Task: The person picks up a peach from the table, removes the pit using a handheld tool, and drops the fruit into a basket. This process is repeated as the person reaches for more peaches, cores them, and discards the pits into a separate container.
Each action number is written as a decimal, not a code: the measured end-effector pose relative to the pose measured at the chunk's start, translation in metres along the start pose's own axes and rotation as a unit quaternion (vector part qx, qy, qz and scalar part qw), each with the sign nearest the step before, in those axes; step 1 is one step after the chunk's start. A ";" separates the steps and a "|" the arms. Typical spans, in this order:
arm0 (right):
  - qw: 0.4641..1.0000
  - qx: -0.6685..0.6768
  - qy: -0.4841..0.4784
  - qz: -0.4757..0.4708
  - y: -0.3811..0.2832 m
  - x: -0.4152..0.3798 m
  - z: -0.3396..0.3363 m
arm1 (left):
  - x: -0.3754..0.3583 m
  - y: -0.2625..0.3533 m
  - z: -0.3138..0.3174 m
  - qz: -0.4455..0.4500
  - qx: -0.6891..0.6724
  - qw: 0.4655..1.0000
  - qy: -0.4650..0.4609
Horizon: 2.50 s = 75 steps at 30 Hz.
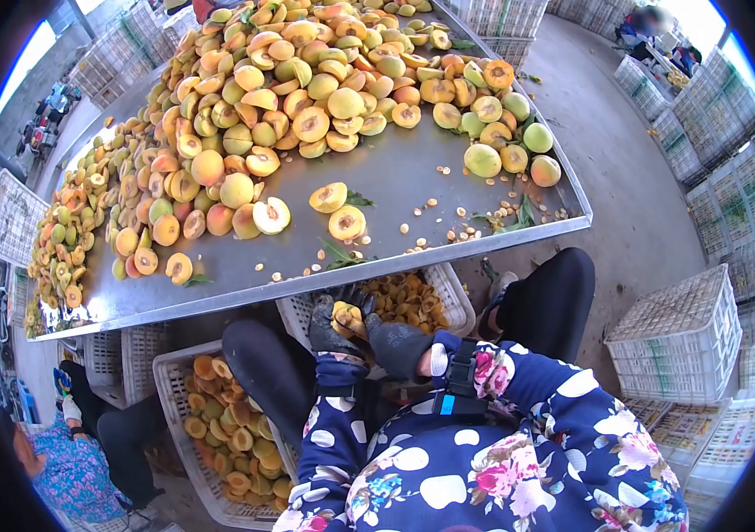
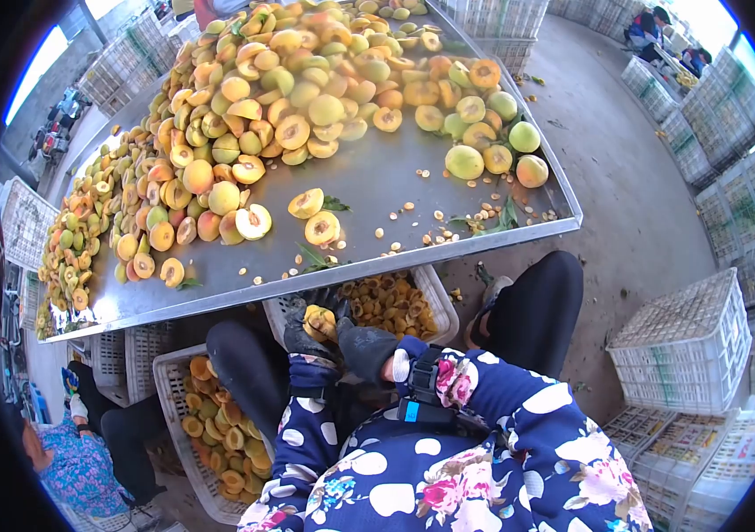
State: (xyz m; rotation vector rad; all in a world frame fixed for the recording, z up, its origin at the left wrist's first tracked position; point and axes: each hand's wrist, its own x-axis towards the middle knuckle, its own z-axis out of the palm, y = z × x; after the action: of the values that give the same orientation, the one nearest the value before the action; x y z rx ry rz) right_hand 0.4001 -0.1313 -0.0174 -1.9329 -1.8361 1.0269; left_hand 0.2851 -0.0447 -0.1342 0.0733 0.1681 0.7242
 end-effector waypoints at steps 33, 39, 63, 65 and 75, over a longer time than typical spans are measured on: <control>0.863 0.412 -0.234 0.176 0.008 -0.006 -0.022 | -0.001 0.003 -0.051 -0.126 0.043 0.991 -0.001; 0.991 0.044 -0.075 -0.104 0.050 0.003 0.041 | 0.006 0.009 -0.077 -0.179 0.120 0.971 0.107; 0.698 0.618 -0.344 0.105 0.055 -0.010 -0.005 | -0.011 -0.005 0.079 -0.171 0.142 0.959 0.176; 0.709 0.613 -0.333 0.103 0.054 -0.010 -0.013 | -0.009 -0.005 0.061 -0.079 0.271 0.938 0.200; 0.888 0.330 -0.284 0.148 0.015 -0.017 -0.035 | -0.005 0.004 -0.007 0.031 0.831 0.553 -0.051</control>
State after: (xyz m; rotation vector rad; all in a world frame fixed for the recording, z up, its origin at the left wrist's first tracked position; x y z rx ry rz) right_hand 0.4348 -0.1403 0.0026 -1.5866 -1.1402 2.1619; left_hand 0.2775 -0.0450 -0.1398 1.9880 0.7089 0.3769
